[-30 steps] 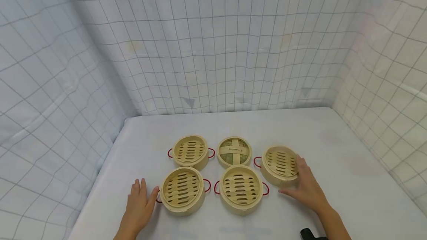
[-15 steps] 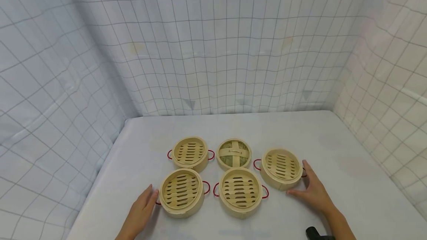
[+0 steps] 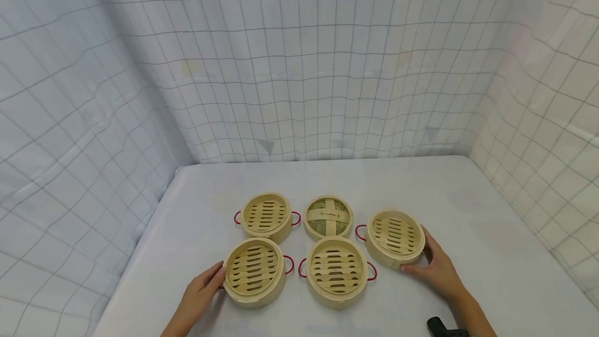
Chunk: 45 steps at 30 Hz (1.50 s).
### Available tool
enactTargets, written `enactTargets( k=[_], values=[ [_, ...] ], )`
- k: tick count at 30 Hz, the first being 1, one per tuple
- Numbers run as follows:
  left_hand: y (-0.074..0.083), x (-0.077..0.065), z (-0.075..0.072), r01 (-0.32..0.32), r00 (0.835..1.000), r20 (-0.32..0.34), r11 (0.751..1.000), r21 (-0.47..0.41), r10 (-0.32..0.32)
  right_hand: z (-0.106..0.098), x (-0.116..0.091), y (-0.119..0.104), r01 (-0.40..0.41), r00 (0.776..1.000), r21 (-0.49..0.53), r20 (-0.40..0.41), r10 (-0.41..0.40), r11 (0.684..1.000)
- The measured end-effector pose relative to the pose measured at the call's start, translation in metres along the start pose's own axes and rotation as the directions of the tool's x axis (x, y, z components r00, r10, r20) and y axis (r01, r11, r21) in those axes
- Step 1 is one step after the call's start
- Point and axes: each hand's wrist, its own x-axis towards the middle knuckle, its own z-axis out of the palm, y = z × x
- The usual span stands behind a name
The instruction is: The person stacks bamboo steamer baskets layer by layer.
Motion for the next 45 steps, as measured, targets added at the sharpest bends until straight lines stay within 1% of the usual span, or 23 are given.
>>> enactTargets(
  k=[2, 5, 6, 10, 13, 19, 22, 24, 26, 29, 32, 33, 35, 37, 39, 42, 45],
  values=[
    [0.000, 0.002, -0.001, 0.008, 1.000, 0.006, 1.000, -0.027, -0.008, 0.000, 0.000, -0.006, 0.002, 1.000, 0.003, -0.001, -0.002, 1.000],
    [0.001, 0.005, -0.004, 0.037, 0.999, 0.031, 0.999, -0.001, -0.037, 0.000, 0.000, -0.010, -0.003, 1.000, -0.003, -0.001, 0.003, 1.000],
    [0.003, 0.006, -0.006, 0.047, 0.998, 0.047, 0.999, -0.007, -0.047, 0.000, 0.001, -0.011, -0.004, 1.000, 0.000, -0.001, 0.004, 1.000],
    [0.006, 0.012, -0.012, 0.115, 0.989, 0.096, 0.992, -0.051, -0.110, 0.000, 0.001, -0.011, 0.000, 1.000, 0.014, 0.001, 0.000, 1.000],
    [0.005, 0.018, -0.017, 0.149, 0.982, 0.134, 0.985, -0.086, -0.137, -0.001, 0.001, -0.010, 0.005, 1.000, 0.026, 0.008, -0.005, 1.000],
    [0.002, 0.024, -0.025, 0.152, 0.967, 0.227, 0.978, -0.142, -0.117, -0.001, 0.000, -0.008, -0.010, 1.000, 0.028, 0.014, 0.009, 1.000],
    [0.001, 0.025, -0.027, 0.150, 0.964, 0.244, 0.976, -0.159, -0.108, 0.000, -0.001, -0.008, -0.010, 1.000, 0.025, 0.013, 0.009, 1.000],
    [0.002, 0.025, -0.026, 0.145, 0.965, 0.240, 0.976, -0.164, -0.103, 0.000, -0.001, -0.008, -0.004, 1.000, 0.025, 0.006, 0.004, 1.000],
    [0.003, 0.024, -0.025, 0.144, 0.970, 0.219, 0.977, -0.157, -0.108, 0.000, -0.001, -0.008, -0.003, 1.000, 0.027, 0.004, 0.003, 1.000],
    [0.005, 0.021, -0.024, 0.157, 0.978, 0.157, 0.980, -0.124, -0.137, 0.000, 0.000, -0.007, -0.005, 1.000, 0.025, 0.007, 0.005, 1.000],
    [0.007, 0.016, -0.027, 0.173, 0.981, 0.111, 0.979, -0.104, -0.162, -0.002, 0.001, -0.006, -0.006, 1.000, 0.028, 0.015, 0.005, 1.000],
    [0.009, 0.014, -0.029, 0.167, 0.982, 0.110, 0.980, -0.104, -0.156, -0.003, 0.001, -0.006, -0.004, 1.000, 0.032, 0.017, 0.004, 0.999],
    [0.013, 0.011, -0.034, 0.145, 0.983, 0.130, 0.983, -0.113, -0.130, -0.004, 0.001, -0.007, -0.001, 1.000, 0.039, 0.016, 0.000, 0.999],
    [0.019, 0.010, -0.041, 0.108, 0.982, 0.167, 0.985, -0.135, -0.085, -0.005, 0.001, -0.006, -0.002, 1.000, 0.050, 0.019, 0.001, 0.999],
    [0.029, 0.011, -0.049, 0.071, 0.979, 0.200, 0.987, -0.146, -0.041, -0.004, 0.001, -0.006, 0.002, 1.000, 0.065, 0.018, -0.003, 0.998],
    [0.046, 0.018, -0.056, 0.015, 0.974, 0.225, 0.987, -0.161, 0.022, -0.003, 0.000, -0.006, -0.005, 1.000, 0.058, 0.024, 0.004, 0.998],
    [0.065, 0.032, -0.055, -0.047, 0.967, 0.240, 0.985, -0.165, 0.086, -0.002, 0.000, -0.007, -0.015, 1.000, 0.023, 0.025, 0.014, 1.000]
  ],
)
